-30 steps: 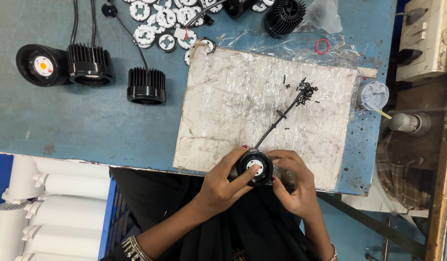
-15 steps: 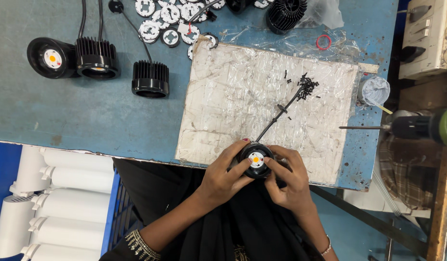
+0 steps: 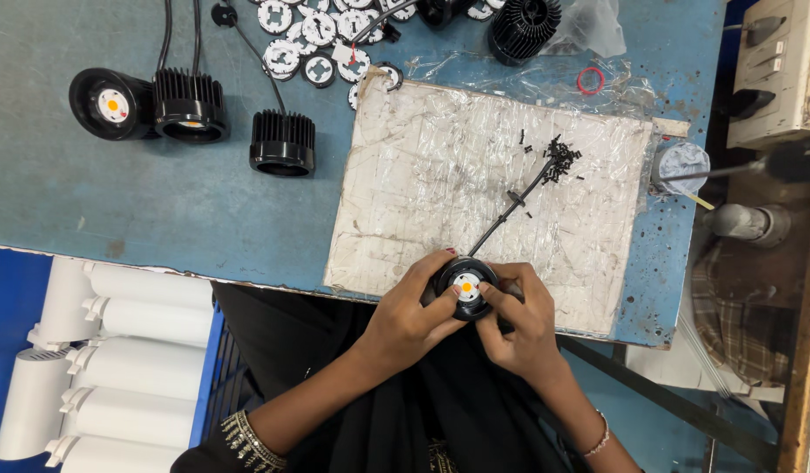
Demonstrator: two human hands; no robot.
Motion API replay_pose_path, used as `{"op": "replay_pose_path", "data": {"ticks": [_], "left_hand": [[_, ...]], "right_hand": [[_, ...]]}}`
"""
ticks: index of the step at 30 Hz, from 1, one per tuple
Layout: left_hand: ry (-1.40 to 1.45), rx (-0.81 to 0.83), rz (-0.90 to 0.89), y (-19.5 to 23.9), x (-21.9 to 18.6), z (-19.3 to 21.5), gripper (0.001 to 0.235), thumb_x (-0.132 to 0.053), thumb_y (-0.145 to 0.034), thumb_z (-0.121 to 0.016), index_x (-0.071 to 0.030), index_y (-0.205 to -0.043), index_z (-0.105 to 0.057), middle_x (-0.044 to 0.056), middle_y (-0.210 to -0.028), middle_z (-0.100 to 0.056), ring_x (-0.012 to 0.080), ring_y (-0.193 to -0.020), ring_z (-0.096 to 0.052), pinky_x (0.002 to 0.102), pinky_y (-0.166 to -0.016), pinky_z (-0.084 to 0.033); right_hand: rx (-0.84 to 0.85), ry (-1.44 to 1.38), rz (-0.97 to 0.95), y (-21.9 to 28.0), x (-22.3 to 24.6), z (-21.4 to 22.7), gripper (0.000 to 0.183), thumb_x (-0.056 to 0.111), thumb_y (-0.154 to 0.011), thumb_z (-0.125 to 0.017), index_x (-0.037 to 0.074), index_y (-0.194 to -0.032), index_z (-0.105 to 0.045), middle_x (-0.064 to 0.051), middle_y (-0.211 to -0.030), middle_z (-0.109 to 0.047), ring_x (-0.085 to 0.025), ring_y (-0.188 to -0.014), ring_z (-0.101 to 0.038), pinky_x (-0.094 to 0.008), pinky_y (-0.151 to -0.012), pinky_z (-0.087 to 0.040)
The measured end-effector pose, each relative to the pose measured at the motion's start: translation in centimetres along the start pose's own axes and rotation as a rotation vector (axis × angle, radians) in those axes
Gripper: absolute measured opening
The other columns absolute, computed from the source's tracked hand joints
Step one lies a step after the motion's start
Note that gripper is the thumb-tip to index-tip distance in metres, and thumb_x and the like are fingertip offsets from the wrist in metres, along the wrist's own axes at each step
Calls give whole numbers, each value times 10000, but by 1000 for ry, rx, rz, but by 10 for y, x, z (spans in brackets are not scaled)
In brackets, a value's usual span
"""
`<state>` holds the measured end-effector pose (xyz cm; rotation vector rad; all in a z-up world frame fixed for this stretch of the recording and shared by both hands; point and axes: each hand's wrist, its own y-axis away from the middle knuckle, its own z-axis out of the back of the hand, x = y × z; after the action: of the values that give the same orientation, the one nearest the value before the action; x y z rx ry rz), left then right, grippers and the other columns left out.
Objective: The person assembles small LED light fixtures at a workbench. They place a circular LED module into a black housing, insert screws, and use a green electric screwdriver to tighten them. The person repeats this process for multiple units, placing finished items on the table.
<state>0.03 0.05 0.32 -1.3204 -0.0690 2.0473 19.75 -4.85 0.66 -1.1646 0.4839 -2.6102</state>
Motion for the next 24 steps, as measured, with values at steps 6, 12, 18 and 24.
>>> {"op": "replay_pose_path", "data": {"ticks": [6,12,18,24], "left_hand": [[17,-4,22,0,-2,-1,485,-110,-806,-870,-45,-1229,-643,221,-1407,-527,394,-1289,-609,432,-1044,-573],[-66,12,-19,-1,-4,2,608,-127,-807,-860,-134,-1370,-630,213,-1416,-528,396,-1308,-591,446,-1075,-547],[-80,100,-28,-4,-3,18,601,-138,-828,-857,-135,-1385,-632,231,-1419,-539,396,-1319,-586,445,-1073,-544],[-208,164,-64,-10,-11,28,545,-140,-811,-815,-100,-1323,-633,261,-1392,-553,445,-1314,-569,503,-1048,-518]], "right_hand": [[10,-21,-2,1,-2,0,367,-33,-738,-712,22,-1098,-661,-213,-1146,-641,-241,-771,-673,-343,-672,-550],[4,-10,24,1,-4,2,377,-27,-739,-708,13,-1112,-676,-201,-1138,-636,-281,-825,-683,-351,-710,-559],[31,-84,-31,-1,-1,5,491,53,-705,-718,62,-1176,-579,-208,-1146,-621,-339,-966,-673,-409,-821,-555],[91,-388,-275,-12,7,15,651,93,-770,-688,30,-1384,-481,-138,-1195,-612,-244,-1016,-626,-331,-913,-498]]}}
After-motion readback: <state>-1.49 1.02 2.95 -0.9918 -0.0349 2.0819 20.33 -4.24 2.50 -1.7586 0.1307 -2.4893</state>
